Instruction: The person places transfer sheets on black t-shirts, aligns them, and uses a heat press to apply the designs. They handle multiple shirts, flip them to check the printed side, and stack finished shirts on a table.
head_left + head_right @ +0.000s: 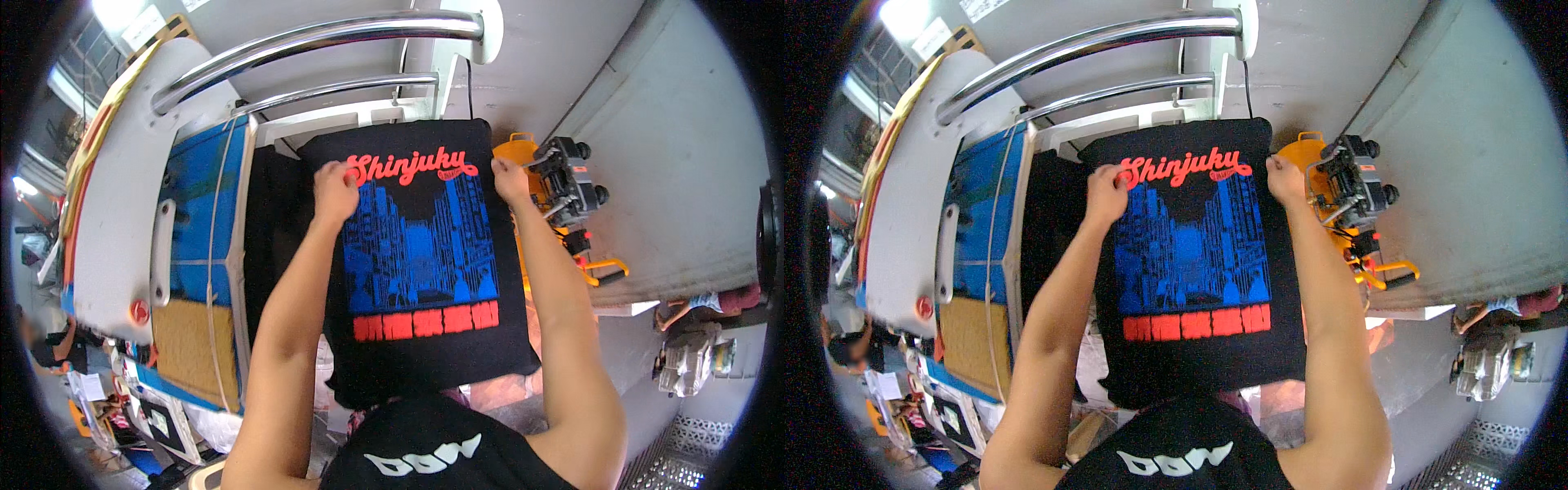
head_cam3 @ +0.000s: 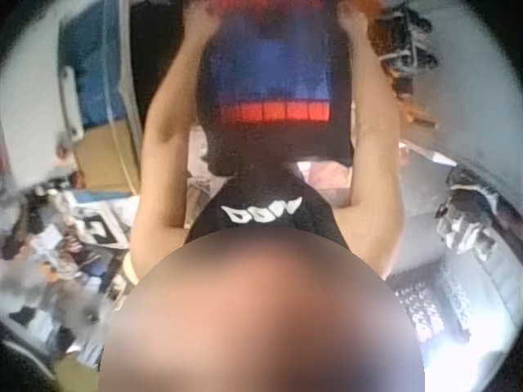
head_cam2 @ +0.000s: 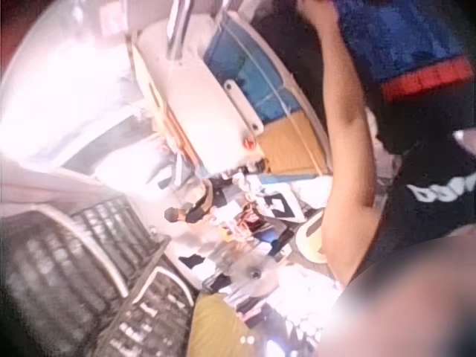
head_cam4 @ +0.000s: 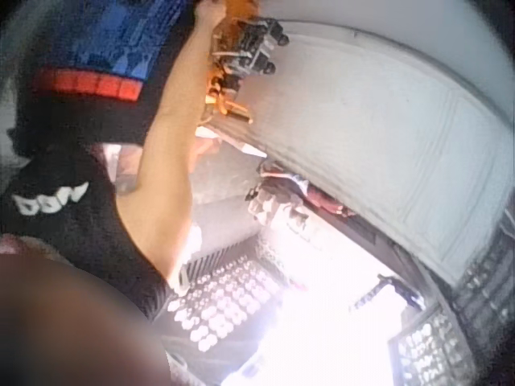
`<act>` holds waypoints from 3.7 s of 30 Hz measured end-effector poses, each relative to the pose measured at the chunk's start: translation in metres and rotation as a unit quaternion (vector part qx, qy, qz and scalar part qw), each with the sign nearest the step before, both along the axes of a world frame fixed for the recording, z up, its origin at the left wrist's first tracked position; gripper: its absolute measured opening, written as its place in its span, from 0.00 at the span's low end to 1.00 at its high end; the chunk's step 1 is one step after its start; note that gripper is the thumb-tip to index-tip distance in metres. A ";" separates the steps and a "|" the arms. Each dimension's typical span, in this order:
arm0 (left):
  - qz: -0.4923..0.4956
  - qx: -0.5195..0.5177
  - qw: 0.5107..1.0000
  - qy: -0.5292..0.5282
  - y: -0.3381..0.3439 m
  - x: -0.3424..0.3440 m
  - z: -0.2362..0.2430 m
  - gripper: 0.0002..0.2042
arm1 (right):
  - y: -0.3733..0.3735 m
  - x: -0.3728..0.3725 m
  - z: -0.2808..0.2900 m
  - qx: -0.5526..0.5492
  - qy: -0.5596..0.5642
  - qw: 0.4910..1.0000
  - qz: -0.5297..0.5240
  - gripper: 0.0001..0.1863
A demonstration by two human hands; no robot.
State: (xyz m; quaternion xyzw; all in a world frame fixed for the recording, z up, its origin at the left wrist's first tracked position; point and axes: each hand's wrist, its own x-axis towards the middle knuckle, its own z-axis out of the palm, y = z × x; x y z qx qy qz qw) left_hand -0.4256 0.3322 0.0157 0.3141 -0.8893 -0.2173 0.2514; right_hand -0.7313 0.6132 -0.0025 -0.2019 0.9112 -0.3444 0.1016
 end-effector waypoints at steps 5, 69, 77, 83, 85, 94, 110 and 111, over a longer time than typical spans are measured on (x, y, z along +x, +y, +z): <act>0.249 0.007 0.960 -0.130 -0.094 -0.076 -0.008 0.25 | -0.085 -0.093 -0.017 -0.102 -0.232 0.956 -0.148 0.25; 0.305 -0.234 0.901 -0.200 0.079 0.457 0.199 0.35 | 0.171 0.604 0.346 -0.554 -0.184 0.346 0.734 0.07; 0.288 -0.238 0.898 -0.233 0.124 0.420 0.202 0.31 | 0.189 0.575 0.351 -0.563 -0.153 0.324 0.745 0.10; 0.252 -0.239 0.902 -0.256 0.177 0.363 0.198 0.32 | 0.165 0.561 0.320 -0.449 0.010 0.676 0.585 0.22; 0.240 -0.277 0.901 -0.233 0.194 0.346 0.191 0.31 | 0.130 0.570 0.299 -0.384 0.133 0.776 0.482 0.24; -0.082 -0.249 0.964 -0.038 0.225 0.343 0.187 0.24 | -0.012 0.542 0.251 -0.254 0.291 0.913 0.129 0.50; 0.076 -0.039 0.995 0.055 -0.092 0.666 0.056 0.15 | -0.002 0.409 0.222 -0.421 0.317 0.820 -0.222 0.30; 0.116 0.000 0.991 0.066 -0.113 0.686 0.035 0.16 | 0.001 0.404 0.218 -0.382 0.353 0.822 -0.231 0.31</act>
